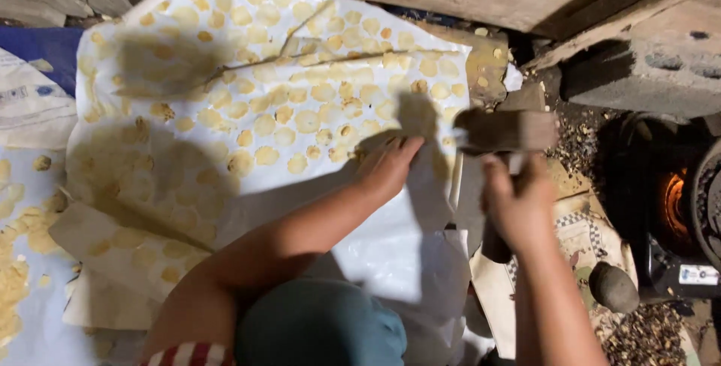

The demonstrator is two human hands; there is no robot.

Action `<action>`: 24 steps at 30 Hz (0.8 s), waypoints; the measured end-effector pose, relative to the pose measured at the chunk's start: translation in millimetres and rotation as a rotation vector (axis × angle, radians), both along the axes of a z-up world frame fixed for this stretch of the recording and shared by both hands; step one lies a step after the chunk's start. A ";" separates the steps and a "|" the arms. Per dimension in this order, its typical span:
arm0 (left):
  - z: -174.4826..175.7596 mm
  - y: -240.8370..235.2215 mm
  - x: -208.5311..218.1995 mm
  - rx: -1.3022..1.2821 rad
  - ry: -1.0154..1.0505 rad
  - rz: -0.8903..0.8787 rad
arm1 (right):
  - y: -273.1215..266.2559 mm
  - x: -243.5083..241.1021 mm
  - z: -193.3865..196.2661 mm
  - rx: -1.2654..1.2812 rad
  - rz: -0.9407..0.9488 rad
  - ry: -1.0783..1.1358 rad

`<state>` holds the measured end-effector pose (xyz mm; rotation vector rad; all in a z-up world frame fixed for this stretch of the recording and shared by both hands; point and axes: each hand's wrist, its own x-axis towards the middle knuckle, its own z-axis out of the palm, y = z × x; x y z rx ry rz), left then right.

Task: The person roasts cocoa beans in a pan over a portable gas stove, stirring them with a slotted spoon. They then use a stone to crack the beans on a flat surface and a wooden mallet to further break them apart on a white sheet.

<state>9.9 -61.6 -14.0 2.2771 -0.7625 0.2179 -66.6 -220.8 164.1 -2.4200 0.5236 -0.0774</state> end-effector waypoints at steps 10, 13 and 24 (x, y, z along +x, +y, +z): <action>22.3 37.3 11.8 0.152 -0.171 0.248 | 3.1 -3.7 -110.1 -0.208 -0.059 -0.088; 17.4 94.2 13.9 -0.014 -0.232 0.169 | 8.6 3.7 -124.8 -0.229 0.058 0.090; 13.7 103.3 -0.7 -0.132 -0.141 0.021 | 4.0 32.5 -28.6 -0.094 0.155 0.185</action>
